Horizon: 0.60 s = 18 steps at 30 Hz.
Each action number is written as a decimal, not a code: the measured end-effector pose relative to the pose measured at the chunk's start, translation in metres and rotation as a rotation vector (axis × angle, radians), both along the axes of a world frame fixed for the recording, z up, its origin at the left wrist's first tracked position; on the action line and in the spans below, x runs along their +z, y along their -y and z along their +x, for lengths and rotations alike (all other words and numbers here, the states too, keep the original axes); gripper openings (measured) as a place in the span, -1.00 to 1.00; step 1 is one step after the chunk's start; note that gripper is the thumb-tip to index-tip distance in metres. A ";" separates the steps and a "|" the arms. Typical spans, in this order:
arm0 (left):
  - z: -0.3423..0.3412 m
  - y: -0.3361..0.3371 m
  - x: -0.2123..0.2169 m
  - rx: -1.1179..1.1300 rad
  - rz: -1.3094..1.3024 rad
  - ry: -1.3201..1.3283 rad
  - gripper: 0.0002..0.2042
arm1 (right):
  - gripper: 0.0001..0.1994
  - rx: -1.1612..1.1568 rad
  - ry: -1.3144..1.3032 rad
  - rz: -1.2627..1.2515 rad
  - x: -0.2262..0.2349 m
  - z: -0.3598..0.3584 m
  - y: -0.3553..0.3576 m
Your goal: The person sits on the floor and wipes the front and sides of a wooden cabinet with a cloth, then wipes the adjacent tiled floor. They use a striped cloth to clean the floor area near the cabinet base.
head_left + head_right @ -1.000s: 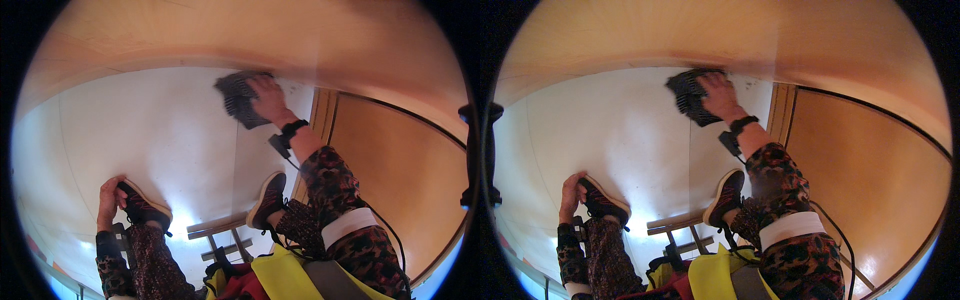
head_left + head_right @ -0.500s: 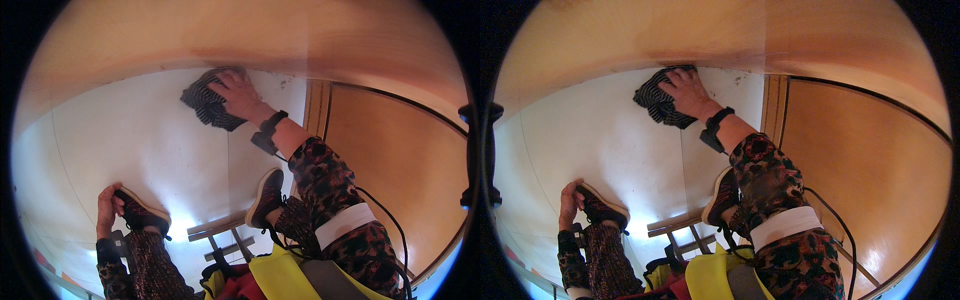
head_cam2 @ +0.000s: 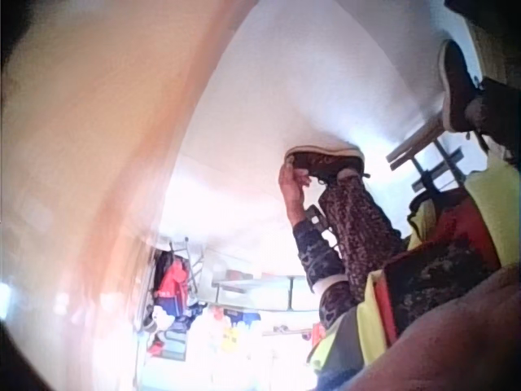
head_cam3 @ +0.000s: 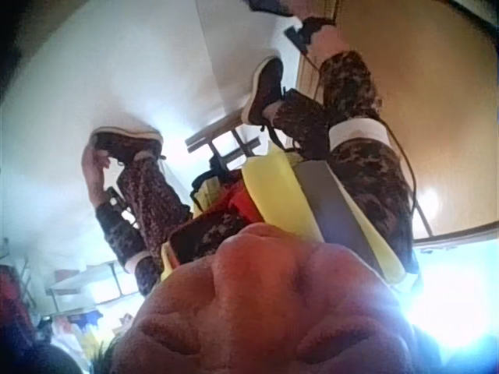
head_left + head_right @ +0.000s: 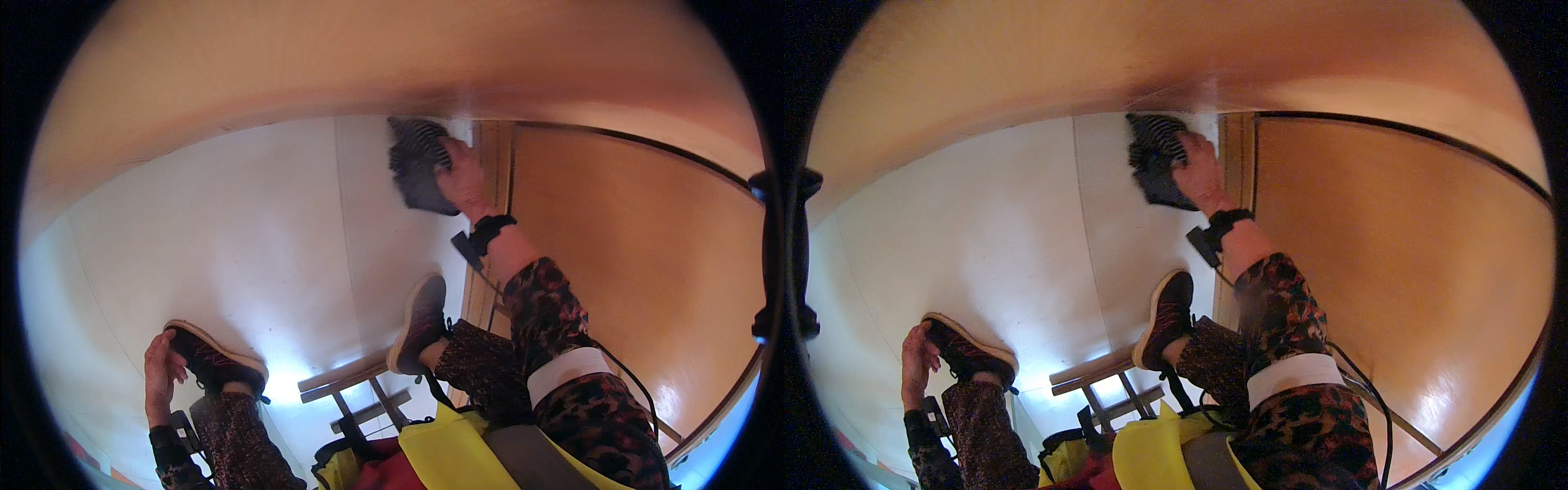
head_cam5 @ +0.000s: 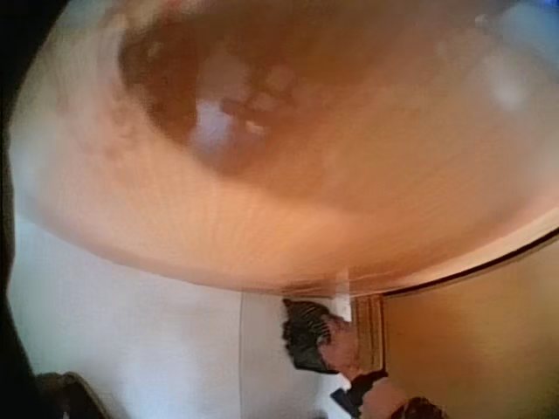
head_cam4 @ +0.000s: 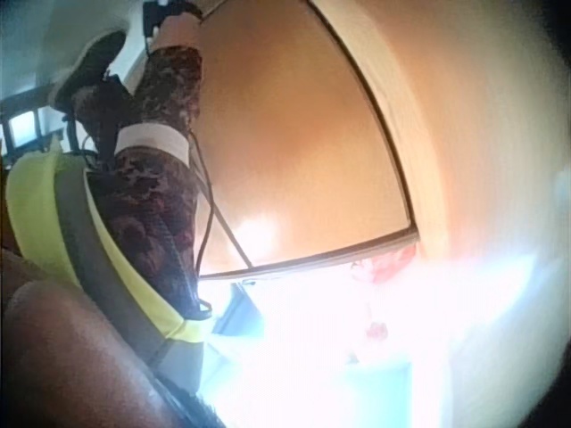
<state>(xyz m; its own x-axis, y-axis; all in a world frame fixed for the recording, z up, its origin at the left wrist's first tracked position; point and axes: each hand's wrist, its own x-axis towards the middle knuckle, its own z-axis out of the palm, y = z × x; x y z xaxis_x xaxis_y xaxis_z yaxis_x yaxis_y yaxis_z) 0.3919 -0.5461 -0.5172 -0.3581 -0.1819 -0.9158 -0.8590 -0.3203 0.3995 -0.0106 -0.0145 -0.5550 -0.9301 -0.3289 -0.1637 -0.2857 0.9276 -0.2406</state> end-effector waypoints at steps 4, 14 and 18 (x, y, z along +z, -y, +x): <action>0.006 0.004 0.007 -0.047 -0.082 0.014 -0.59 | -0.53 -0.473 0.171 -0.402 -0.005 0.037 -0.003; 0.053 -0.005 0.010 0.149 -0.207 -0.095 -0.56 | -0.27 -0.479 -0.039 0.003 0.011 0.006 -0.002; 0.052 -0.003 0.013 0.122 -0.248 -0.055 -0.56 | -0.27 -0.296 -0.174 0.006 -0.027 -0.006 0.011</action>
<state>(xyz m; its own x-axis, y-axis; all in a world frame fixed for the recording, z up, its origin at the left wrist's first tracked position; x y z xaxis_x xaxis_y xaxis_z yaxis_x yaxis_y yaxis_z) 0.4440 -0.5427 -0.5039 -0.3676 -0.4426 -0.8179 -0.7950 -0.3067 0.5233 -0.0165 -0.0251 -0.5822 -0.9992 -0.0404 0.0049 -0.0405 0.9778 -0.2057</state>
